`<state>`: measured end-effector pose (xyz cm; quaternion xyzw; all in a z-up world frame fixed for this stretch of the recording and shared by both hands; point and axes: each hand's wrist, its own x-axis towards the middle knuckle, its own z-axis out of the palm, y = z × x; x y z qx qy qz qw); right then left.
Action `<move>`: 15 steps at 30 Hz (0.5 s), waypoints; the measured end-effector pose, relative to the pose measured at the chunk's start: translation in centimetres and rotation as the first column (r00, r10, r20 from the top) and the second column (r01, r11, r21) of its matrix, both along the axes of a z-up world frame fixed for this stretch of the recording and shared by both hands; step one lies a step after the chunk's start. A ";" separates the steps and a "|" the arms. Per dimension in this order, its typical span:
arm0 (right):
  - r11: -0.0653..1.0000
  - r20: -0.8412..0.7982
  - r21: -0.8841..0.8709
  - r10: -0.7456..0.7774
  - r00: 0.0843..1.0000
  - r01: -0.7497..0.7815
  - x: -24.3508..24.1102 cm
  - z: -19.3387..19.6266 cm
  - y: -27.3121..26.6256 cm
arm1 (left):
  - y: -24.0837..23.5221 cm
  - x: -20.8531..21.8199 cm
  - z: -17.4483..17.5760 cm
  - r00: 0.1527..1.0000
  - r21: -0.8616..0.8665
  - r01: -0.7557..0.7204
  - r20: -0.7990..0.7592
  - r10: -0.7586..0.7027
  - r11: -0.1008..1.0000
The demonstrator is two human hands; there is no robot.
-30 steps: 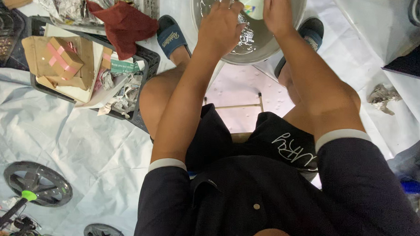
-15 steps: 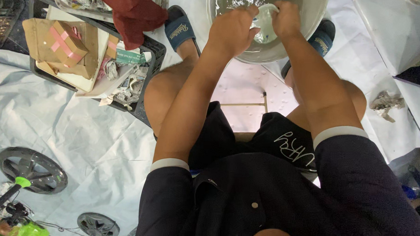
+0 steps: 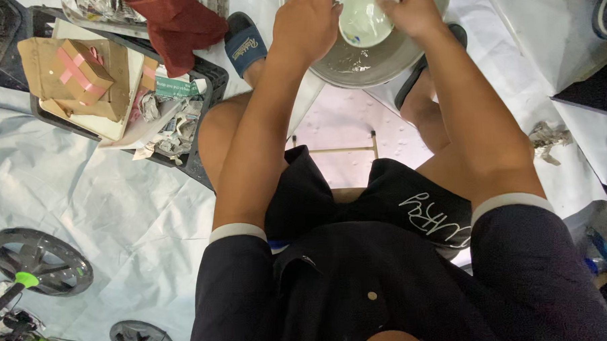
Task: The person washes several small ceramic bowls and cups by hand in a bucket of water. They scrub the interior and exterior of each item, rinse it in the water, and place it on a nearby surface. The process is repeated for multiple items.
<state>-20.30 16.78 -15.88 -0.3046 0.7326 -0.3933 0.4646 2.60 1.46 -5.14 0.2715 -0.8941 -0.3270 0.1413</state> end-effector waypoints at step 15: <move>0.996 -0.244 -0.077 -0.067 0.968 0.049 2.8 6.6 -0.7 | 2.4 -3.7 -2.9 0.970 0.463 -0.224 0.022 0.241 0.858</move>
